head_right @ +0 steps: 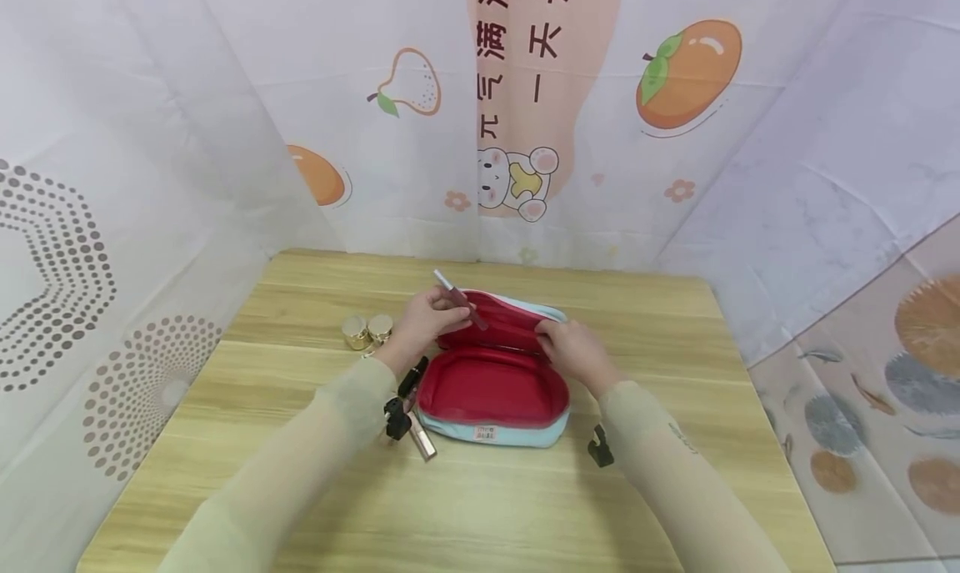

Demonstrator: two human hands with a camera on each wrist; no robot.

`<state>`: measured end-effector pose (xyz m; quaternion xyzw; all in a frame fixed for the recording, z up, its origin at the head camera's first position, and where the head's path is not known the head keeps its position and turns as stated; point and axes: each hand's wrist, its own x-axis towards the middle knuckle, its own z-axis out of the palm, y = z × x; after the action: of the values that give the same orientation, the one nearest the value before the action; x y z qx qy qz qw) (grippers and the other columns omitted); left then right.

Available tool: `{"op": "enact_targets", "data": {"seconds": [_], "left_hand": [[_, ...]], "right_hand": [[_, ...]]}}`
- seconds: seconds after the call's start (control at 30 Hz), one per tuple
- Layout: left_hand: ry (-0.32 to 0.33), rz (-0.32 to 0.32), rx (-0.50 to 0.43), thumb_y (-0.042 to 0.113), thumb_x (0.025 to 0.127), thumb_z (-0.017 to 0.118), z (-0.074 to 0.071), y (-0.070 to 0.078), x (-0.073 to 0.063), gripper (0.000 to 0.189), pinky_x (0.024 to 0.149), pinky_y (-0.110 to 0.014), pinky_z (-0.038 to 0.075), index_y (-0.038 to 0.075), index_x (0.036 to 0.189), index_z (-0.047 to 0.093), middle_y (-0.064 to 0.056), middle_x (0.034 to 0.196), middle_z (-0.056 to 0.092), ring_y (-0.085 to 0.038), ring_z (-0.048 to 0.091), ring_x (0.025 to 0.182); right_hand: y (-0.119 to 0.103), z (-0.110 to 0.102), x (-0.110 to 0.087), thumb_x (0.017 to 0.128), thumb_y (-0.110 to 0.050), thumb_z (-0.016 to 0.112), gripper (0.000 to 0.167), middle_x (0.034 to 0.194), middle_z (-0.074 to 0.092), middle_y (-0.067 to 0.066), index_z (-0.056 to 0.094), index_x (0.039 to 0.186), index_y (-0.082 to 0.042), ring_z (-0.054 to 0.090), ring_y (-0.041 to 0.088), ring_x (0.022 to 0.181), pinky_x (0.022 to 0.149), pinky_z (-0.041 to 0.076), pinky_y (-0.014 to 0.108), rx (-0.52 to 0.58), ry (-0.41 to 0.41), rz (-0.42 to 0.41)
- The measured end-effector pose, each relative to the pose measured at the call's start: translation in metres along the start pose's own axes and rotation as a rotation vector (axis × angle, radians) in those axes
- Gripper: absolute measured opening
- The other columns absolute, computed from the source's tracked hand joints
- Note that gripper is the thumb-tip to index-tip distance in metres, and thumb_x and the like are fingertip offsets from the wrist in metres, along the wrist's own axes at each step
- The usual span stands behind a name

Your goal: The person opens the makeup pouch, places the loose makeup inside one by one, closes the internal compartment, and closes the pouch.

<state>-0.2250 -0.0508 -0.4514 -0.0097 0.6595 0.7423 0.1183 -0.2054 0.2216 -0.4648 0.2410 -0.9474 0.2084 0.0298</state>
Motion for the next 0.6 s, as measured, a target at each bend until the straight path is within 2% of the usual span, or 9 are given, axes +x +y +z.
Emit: {"op": "enact_targets", "data": {"seconds": [0.17,0.4,0.6], "left_hand": [[0.027,0.107,0.088,-0.005,0.092,0.07,0.0067,0.0025,0.0033,0.026,0.09,-0.035,0.06,-0.003,0.118,0.064,-0.02,0.116,0.072,-0.029,0.072,0.107],[0.1,0.209,0.38,0.005,0.093,0.074,0.0048,-0.0006,0.0099,0.022,0.096,-0.033,0.056,0.007,0.114,0.07,-0.009,0.112,0.075,-0.021,0.071,0.107],[0.122,0.328,0.622,0.007,0.095,0.072,0.0031,-0.0003,0.0095,0.021,0.094,-0.037,0.057,0.008,0.116,0.071,-0.009,0.113,0.075,-0.023,0.071,0.108]], "right_hand": [[0.0004,0.0015,0.0016,0.095,-0.004,0.067,0.008,0.079,0.069,0.003,0.072,0.102,-0.004,0.066,0.021,0.072,0.069,0.057,0.043,-0.005,-0.002,0.0],[-0.0015,0.0012,0.0014,0.095,-0.004,0.068,0.009,0.082,0.071,0.005,0.072,0.103,-0.003,0.067,0.022,0.073,0.07,0.058,0.043,0.003,-0.008,-0.003],[-0.0026,0.0019,0.0015,0.094,-0.003,0.07,0.01,0.087,0.074,0.008,0.073,0.104,-0.002,0.071,0.025,0.077,0.073,0.06,0.046,0.005,-0.002,-0.029]]}}
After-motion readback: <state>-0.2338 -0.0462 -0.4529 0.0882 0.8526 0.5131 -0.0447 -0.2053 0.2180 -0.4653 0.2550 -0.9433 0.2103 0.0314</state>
